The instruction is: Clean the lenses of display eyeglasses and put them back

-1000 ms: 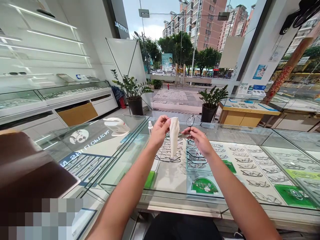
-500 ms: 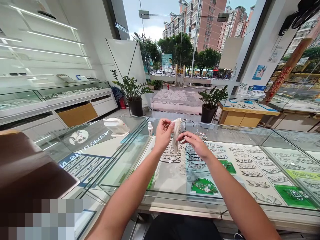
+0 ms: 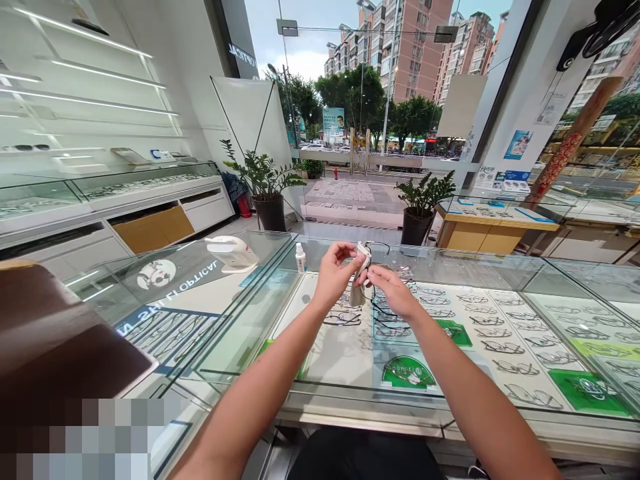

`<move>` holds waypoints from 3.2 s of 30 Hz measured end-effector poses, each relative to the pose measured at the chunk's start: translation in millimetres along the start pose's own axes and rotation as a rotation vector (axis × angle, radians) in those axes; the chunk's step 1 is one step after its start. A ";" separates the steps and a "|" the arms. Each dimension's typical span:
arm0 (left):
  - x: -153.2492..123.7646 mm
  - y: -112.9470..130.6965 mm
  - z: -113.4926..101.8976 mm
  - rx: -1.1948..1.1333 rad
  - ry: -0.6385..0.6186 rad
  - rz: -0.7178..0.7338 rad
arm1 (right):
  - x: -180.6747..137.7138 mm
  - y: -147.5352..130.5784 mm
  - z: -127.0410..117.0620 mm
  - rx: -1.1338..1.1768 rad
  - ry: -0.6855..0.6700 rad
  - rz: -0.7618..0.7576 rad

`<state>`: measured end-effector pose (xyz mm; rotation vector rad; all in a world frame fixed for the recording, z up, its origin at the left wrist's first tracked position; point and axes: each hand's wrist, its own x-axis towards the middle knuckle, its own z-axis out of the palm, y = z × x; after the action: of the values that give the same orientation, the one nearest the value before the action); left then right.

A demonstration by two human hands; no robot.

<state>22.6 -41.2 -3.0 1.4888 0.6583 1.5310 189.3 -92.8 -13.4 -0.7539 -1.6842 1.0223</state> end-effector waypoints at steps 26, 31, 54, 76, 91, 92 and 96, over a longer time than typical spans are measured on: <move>8.3 9.6 -22.7 0.120 -0.304 -0.324 | 0.2 0.9 -1.1 0.014 -0.006 0.081; 9.0 12.5 -23.6 0.161 -0.299 -0.287 | -0.5 -1.1 0.3 0.123 -0.013 0.158; 1.7 2.1 2.3 -0.383 -0.045 -0.266 | 0.4 3.7 -3.6 0.048 0.044 0.026; 0.3 19.6 -5.1 -0.306 -0.489 -0.276 | -3.6 3.1 -3.1 0.055 -0.030 0.065; -6.3 5.0 3.7 -0.194 -0.315 -0.179 | -2.5 14.9 2.9 0.128 -0.001 0.097; -6.4 4.3 3.8 -0.206 -0.330 -0.188 | -2.5 15.9 1.9 0.125 0.010 0.097; -5.6 6.8 1.0 -0.282 -0.406 -0.200 | -1.7 16.2 -3.2 0.133 0.025 0.095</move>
<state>21.5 -49.4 0.1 1.4118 0.3246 1.0750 193.1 -86.0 -28.1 -0.7616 -1.5550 1.1741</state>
